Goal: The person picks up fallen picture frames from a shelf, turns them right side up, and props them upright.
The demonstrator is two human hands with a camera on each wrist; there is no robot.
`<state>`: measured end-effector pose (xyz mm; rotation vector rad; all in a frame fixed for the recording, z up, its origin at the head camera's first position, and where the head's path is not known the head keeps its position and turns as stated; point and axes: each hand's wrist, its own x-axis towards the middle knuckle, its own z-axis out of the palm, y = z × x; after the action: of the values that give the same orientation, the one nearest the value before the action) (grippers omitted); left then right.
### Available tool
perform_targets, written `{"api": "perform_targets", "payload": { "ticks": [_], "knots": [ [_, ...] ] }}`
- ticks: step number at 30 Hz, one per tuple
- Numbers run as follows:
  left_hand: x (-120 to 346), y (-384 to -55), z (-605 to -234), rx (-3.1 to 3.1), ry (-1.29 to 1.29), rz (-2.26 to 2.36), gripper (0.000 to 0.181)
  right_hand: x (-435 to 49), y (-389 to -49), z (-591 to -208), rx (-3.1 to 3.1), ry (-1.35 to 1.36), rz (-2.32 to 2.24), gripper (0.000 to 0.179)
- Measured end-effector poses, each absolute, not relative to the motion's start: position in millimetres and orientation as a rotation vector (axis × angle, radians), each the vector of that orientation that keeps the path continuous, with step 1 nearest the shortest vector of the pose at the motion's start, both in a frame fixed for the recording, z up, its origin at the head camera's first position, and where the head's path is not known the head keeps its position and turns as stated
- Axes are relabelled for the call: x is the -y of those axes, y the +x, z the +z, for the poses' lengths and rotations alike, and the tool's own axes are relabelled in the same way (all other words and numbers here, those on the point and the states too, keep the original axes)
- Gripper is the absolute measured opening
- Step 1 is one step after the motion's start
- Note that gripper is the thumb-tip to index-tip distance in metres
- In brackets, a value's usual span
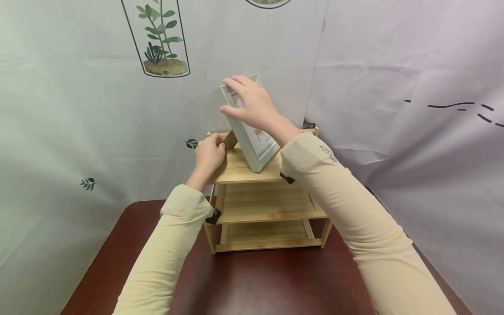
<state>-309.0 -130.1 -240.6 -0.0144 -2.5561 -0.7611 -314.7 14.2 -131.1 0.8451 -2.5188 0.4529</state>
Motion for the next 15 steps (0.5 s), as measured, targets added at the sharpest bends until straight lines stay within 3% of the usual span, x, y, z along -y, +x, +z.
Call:
{"api": "perform_targets", "payload": {
  "ticks": [9,15],
  "knots": [
    [131.5,-307.4,-238.7,2.58,-0.032,-0.802,0.022,-21.8,-310.6,-131.4,2.556,0.882,0.495,0.07],
    [136.1,-303.0,-235.5,2.591,-0.041,-0.905,0.034,-44.3,-310.9,-130.7,2.549,0.88,0.737,0.074]
  ]
}}
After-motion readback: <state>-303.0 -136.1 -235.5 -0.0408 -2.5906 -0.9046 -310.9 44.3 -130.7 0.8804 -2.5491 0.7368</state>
